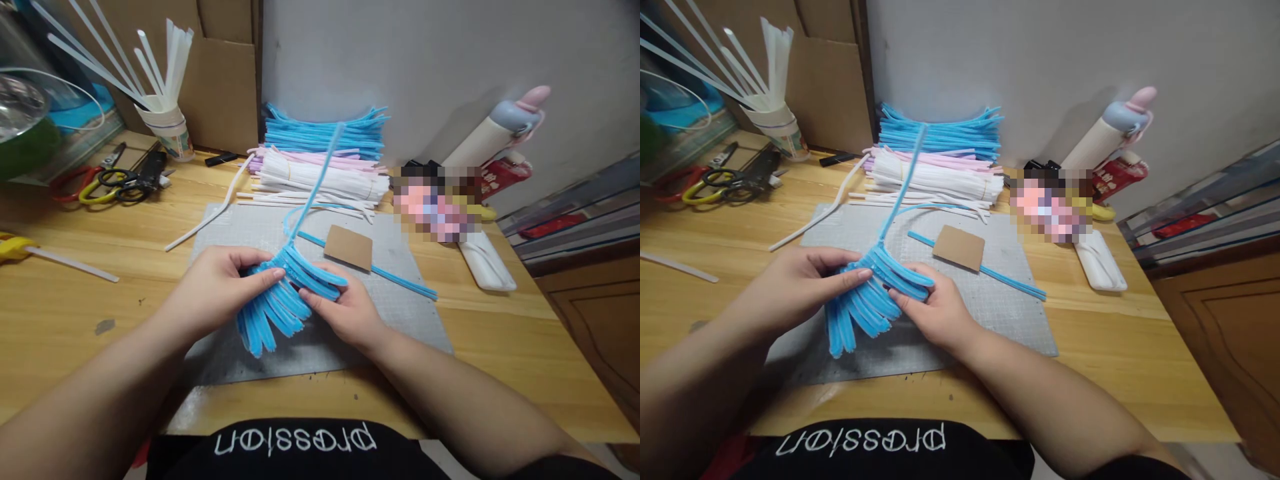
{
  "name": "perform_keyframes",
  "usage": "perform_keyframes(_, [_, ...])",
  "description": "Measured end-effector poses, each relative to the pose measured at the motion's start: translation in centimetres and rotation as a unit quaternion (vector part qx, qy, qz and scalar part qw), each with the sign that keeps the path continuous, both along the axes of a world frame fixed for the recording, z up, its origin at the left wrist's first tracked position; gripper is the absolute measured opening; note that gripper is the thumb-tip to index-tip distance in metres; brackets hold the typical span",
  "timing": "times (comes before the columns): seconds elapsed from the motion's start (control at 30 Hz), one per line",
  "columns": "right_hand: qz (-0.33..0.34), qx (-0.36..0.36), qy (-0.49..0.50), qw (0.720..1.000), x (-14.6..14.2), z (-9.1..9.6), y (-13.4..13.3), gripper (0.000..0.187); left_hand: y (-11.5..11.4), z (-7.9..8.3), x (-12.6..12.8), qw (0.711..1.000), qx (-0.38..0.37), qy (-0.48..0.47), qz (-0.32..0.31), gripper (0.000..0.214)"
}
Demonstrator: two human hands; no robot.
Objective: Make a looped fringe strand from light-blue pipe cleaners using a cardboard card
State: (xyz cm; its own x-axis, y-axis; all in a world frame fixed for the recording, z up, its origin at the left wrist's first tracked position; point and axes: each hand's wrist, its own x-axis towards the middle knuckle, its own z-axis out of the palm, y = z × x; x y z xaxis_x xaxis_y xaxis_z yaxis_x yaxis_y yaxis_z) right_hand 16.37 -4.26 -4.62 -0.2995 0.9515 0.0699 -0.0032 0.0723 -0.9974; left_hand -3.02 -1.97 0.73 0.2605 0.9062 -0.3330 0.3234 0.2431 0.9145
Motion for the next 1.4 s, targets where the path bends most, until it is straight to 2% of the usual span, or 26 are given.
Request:
perform_keyframes(0.1, [-0.008,0.052,-0.09,0.995,0.2,0.4,0.1,0.02,0.0,-0.2,0.1,1.0,-0.002,0.019,-0.004,0.035])
perform_keyframes(0.2, [-0.005,0.163,-0.199,0.966,0.6,0.5,0.1,0.017,0.1,-0.3,0.2,0.999,-0.015,0.032,0.005,0.036])
perform_keyframes(0.27, [-0.008,0.195,-0.225,0.955,0.8,0.5,0.0,0.021,0.1,-0.3,0.3,0.999,-0.022,0.038,0.005,0.035])
perform_keyframes(0.37, [-0.025,0.137,-0.189,0.972,0.8,0.6,-0.1,0.028,0.1,-0.3,0.4,0.999,-0.031,0.035,-0.002,0.034])
perform_keyframes(0.47, [-0.024,-0.004,-0.083,0.996,0.5,0.8,0.0,0.02,0.2,-0.3,0.4,0.999,-0.045,0.015,-0.004,0.035])
perform_keyframes(0.57, [0.012,-0.149,0.043,0.988,0.3,0.7,0.4,0.009,0.3,-0.3,0.3,0.999,-0.051,-0.013,-0.003,0.034])
perform_keyframes(0.67, [0.039,-0.208,0.115,0.971,0.3,0.4,0.6,0.013,0.3,-0.4,0.1,0.997,-0.062,-0.043,-0.002,0.03])
perform_keyframes(0.97, [0.058,-0.157,0.1,0.981,0.7,0.0,0.7,0.011,0.3,-0.5,0.1,0.998,-0.056,-0.018,-0.028,0.029])
perform_keyframes(1.1, [0.0,-0.115,0.068,0.991,0.6,0.1,0.7,0.015,0.5,-0.5,-0.1,0.998,-0.052,-0.023,-0.031,0.027])
perform_keyframes(1.27, [-0.058,-0.029,0.022,0.998,0.4,0.5,0.8,0.01,0.7,-0.3,-0.6,0.997,-0.058,-0.01,-0.046,0.026])
perform_keyframes(1.33, [-0.074,-0.039,0.039,0.996,0.3,0.5,0.7,0.015,0.7,-0.3,-0.7,0.997,-0.057,-0.003,-0.054,0.027])
perform_keyframes(1.4, [-0.073,-0.092,0.093,0.989,0.2,0.4,0.7,0.025,0.6,-0.3,-0.8,0.997,-0.057,-0.001,-0.058,0.027])
